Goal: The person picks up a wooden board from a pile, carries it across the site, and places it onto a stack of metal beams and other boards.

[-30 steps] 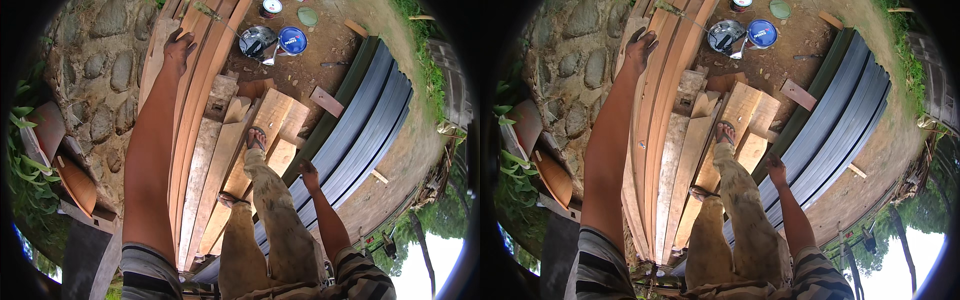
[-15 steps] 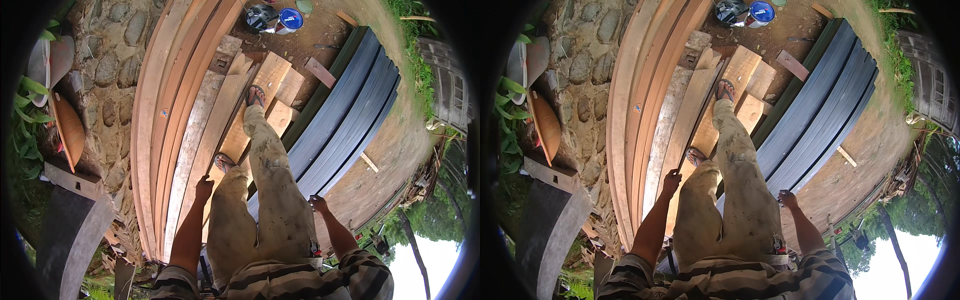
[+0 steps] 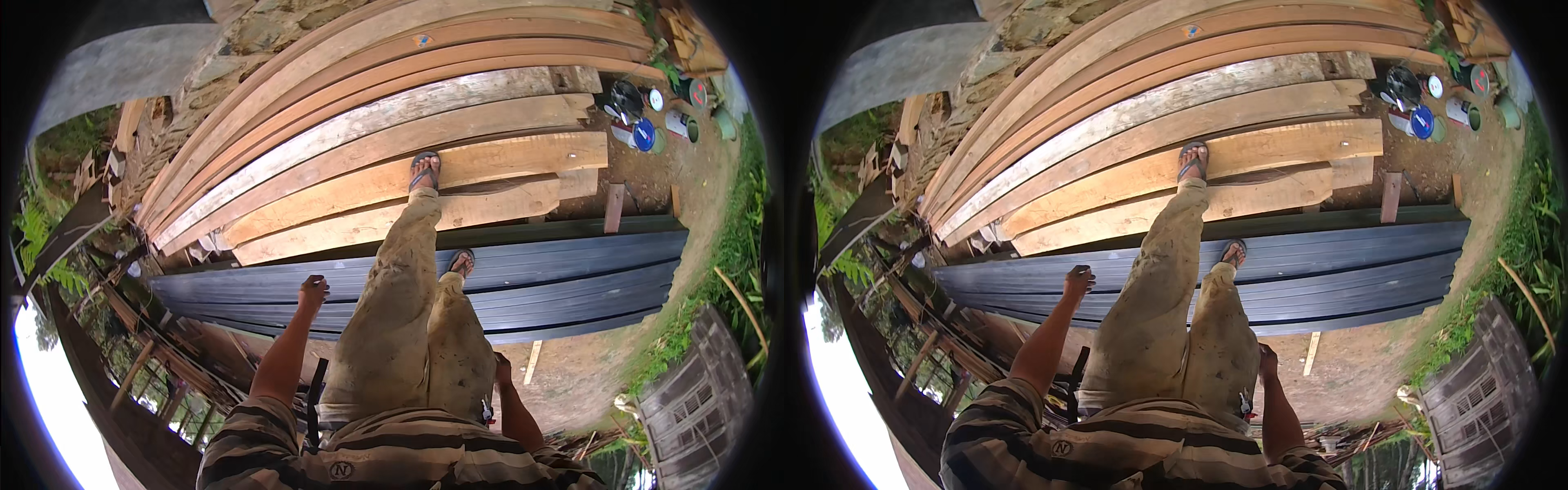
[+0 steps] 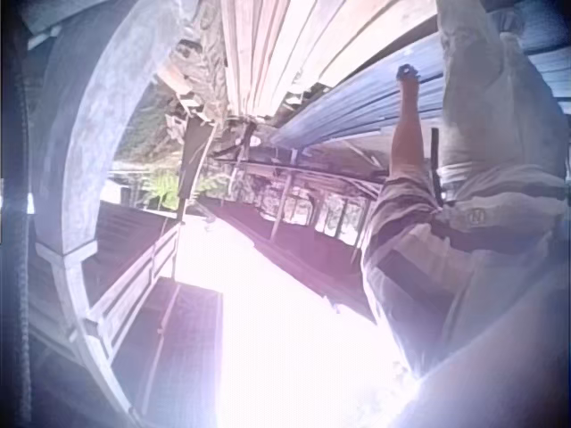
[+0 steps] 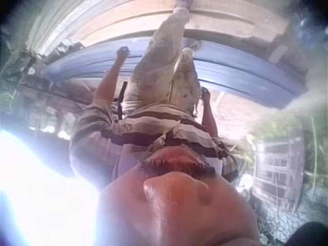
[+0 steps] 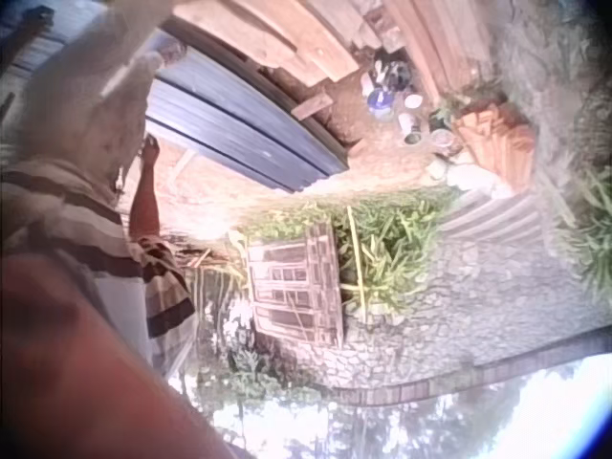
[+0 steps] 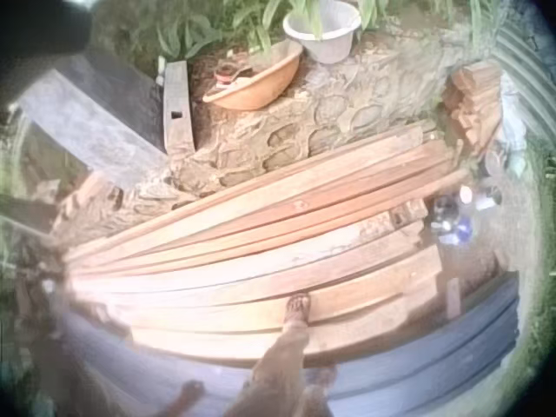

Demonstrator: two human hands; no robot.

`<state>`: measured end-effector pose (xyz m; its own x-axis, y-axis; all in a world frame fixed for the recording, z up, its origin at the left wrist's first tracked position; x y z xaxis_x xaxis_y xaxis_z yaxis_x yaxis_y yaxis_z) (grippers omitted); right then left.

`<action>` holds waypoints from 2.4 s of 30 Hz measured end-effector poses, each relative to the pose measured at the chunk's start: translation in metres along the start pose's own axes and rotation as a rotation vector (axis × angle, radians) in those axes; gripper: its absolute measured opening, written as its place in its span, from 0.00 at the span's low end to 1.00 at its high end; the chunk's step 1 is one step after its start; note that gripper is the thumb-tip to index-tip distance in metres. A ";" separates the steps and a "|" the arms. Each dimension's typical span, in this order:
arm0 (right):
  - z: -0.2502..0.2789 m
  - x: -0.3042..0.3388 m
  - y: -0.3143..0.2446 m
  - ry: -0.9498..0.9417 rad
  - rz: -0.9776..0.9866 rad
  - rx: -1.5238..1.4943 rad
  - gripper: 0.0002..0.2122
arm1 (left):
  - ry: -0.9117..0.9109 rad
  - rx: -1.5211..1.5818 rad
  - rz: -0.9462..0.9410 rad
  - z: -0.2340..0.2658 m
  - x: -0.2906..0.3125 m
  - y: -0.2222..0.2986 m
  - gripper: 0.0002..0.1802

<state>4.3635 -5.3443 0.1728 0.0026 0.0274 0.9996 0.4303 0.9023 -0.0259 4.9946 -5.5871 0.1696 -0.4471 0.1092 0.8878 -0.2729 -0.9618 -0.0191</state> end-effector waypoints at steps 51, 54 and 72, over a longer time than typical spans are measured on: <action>-0.320 -0.461 -0.054 0.195 0.339 -0.252 0.40 | -0.074 1.550 -0.030 -0.101 -0.503 -0.258 0.41; -0.338 -0.436 -0.065 0.181 0.361 -0.165 0.41 | -0.018 1.702 -0.091 -0.076 -0.487 -0.248 0.35; -0.389 -0.298 -0.130 0.144 0.578 -0.212 0.27 | 0.337 1.519 0.345 0.028 -0.389 -0.243 0.41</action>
<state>4.6574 -5.6374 -0.1182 0.4032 0.4139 0.8162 0.4928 0.6533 -0.5747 5.2586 -5.4028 -0.1581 -0.5207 -0.3077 0.7963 0.8500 -0.2736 0.4501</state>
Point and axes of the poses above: each hand's wrist, its own x-axis away from the middle knuckle, its own z-axis out of the back of the hand, y = z × x, the point moved 8 cm from there along -x, towards the middle knuckle, and after that the axes turned 7 degrees about -x, right-handed, at the moved point
